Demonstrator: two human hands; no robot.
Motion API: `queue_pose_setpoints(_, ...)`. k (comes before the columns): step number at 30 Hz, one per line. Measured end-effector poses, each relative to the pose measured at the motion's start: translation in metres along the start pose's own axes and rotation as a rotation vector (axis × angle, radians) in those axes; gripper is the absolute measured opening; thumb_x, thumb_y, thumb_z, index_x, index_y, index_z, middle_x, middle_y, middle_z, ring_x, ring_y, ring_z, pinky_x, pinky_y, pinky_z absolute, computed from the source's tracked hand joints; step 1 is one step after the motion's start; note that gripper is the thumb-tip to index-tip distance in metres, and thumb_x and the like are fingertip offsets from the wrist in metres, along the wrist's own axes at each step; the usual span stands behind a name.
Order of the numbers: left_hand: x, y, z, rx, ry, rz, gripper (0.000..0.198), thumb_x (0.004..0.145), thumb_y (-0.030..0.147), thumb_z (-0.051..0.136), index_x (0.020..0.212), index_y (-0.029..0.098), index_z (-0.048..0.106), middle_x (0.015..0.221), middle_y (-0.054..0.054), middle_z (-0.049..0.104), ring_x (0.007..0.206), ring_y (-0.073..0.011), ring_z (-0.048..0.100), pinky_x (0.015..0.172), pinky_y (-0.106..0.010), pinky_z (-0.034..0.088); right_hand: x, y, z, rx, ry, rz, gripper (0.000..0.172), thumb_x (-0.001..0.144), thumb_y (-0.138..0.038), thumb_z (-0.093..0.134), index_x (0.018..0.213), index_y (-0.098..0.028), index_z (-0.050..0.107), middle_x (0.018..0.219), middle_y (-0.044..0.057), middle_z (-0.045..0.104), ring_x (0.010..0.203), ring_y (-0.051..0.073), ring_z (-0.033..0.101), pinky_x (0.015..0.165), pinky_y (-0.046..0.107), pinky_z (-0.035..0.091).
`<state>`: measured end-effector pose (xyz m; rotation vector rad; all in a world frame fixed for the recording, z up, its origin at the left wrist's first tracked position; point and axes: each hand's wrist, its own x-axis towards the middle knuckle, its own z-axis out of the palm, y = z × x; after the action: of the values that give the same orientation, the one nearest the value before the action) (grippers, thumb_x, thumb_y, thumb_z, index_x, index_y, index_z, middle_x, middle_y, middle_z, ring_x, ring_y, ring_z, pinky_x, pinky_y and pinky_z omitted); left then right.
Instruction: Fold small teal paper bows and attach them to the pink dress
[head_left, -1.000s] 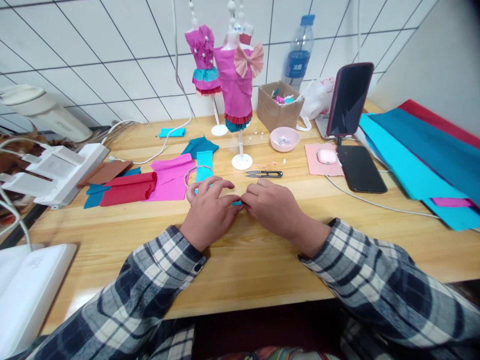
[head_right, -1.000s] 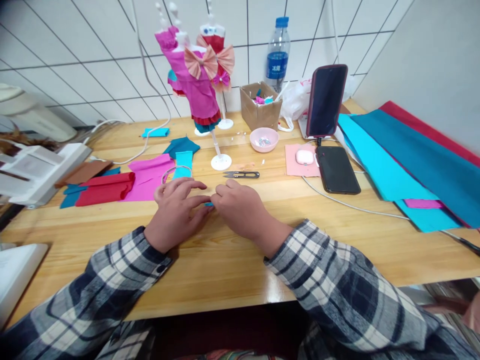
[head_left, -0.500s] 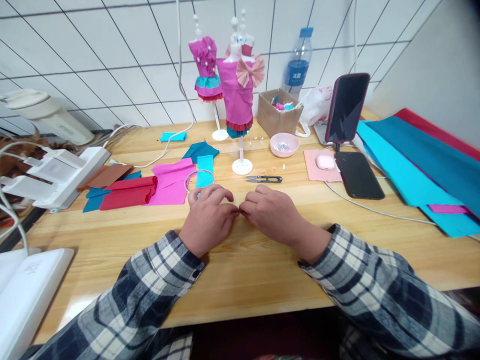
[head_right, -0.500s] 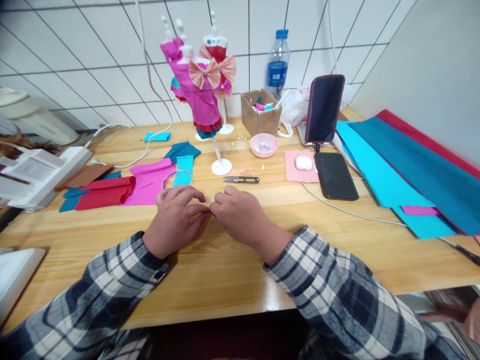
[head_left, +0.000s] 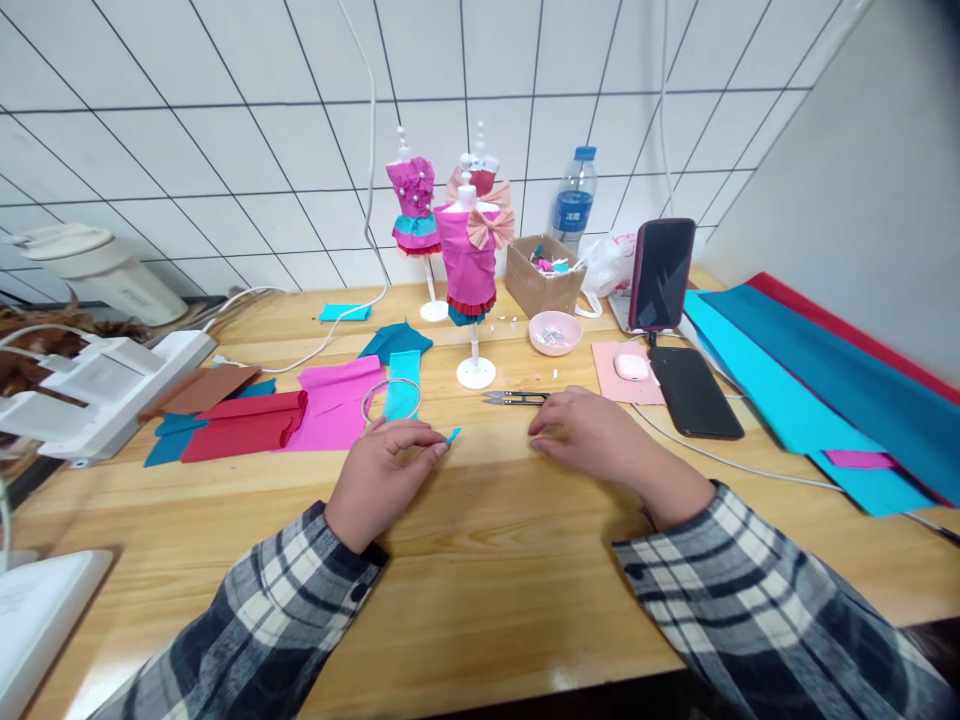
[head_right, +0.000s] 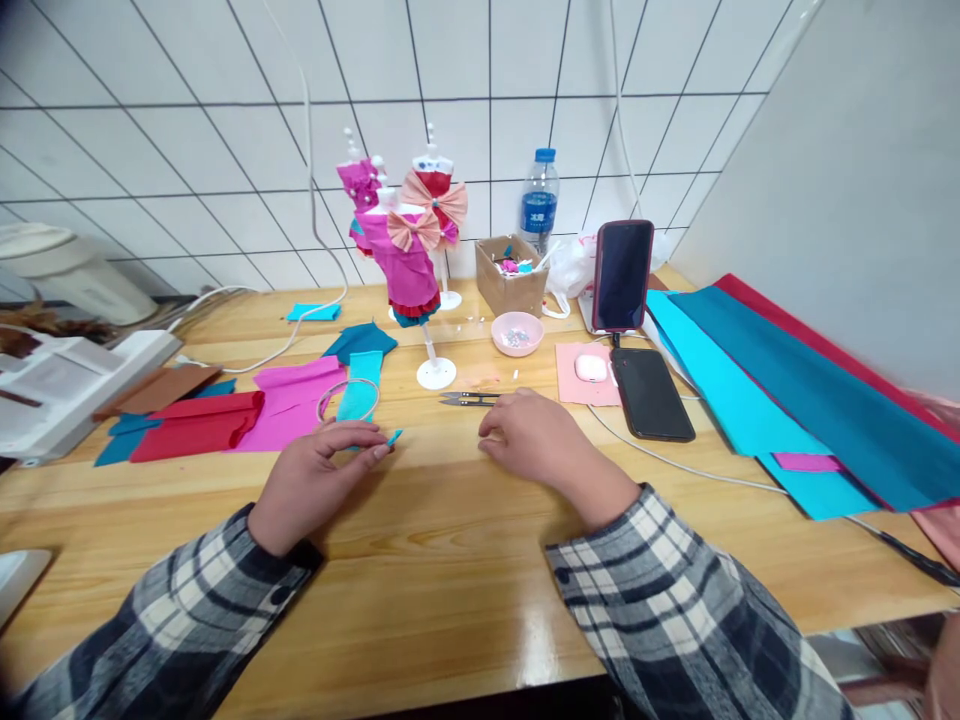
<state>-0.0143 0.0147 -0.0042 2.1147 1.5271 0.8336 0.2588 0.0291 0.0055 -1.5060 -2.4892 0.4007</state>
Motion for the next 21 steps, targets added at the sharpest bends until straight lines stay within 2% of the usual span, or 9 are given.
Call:
queue_pose_setpoints(6,0.000,0.005,-0.001,-0.002,-0.020,-0.078,0.018,0.076,0.036,0.063,0.075,0.021,0.072,0.082,-0.004,0.076,0.080,-0.0220,0.069,0.080,-0.039,0.053,0.004,-0.006,0.007,-0.114,-0.015,0.066,0.014,0.083,-0.027,0.059,0.087,-0.022,0.072,0.088,0.004,0.068,0.091,0.020,0.058,0.077,0.029,0.042)
queue_pose_setpoints(10,-0.002,0.010,0.000,-0.136,-0.080,-0.176,0.018,0.078,0.035,0.061,0.079,0.020,0.069,0.076,-0.003,0.076,0.073,-0.0197,0.070,0.072,-0.033,0.055,0.006,-0.007,0.011,-0.129,-0.024,0.034,0.013,0.084,-0.021,0.056,0.081,-0.021,0.068,0.085,0.004,0.066,0.087,0.019,0.057,0.075,0.029,0.041)
queue_pose_setpoints(13,-0.002,0.014,0.002,-0.185,-0.127,-0.202,0.017,0.079,0.034,0.060,0.076,0.019,0.067,0.072,-0.002,0.075,0.069,-0.0181,0.070,0.067,-0.029,0.055,0.006,-0.012,0.015,-0.118,0.022,0.056,0.014,0.084,-0.015,0.053,0.078,-0.018,0.066,0.084,0.005,0.064,0.086,0.019,0.056,0.075,0.030,0.040)
queue_pose_setpoints(16,-0.001,0.017,0.003,-0.145,-0.106,-0.211,0.016,0.078,0.033,0.061,0.073,0.020,0.068,0.071,-0.001,0.075,0.067,-0.0176,0.070,0.065,-0.028,0.054,0.007,-0.028,0.017,0.154,0.075,0.108,0.011,0.083,-0.017,0.055,0.081,-0.018,0.066,0.083,0.004,0.064,0.079,0.016,0.055,0.070,0.028,0.041)
queue_pose_setpoints(18,-0.001,0.019,0.005,-0.156,-0.077,-0.219,0.016,0.078,0.033,0.061,0.073,0.019,0.068,0.071,-0.001,0.075,0.067,-0.0171,0.069,0.064,-0.027,0.054,0.007,-0.043,0.020,0.489,0.069,0.168,0.010,0.082,-0.024,0.059,0.082,-0.019,0.067,0.076,0.001,0.062,0.066,0.013,0.052,0.061,0.025,0.040)
queue_pose_setpoints(21,-0.002,0.024,0.008,-0.203,-0.061,-0.213,0.015,0.078,0.031,0.061,0.072,0.019,0.068,0.070,-0.001,0.074,0.067,-0.0162,0.069,0.064,-0.026,0.055,0.007,-0.064,0.028,0.928,0.042,0.300,0.018,0.079,-0.034,0.062,0.082,-0.018,0.068,0.064,-0.002,0.058,0.053,0.009,0.044,0.050,0.022,0.037)
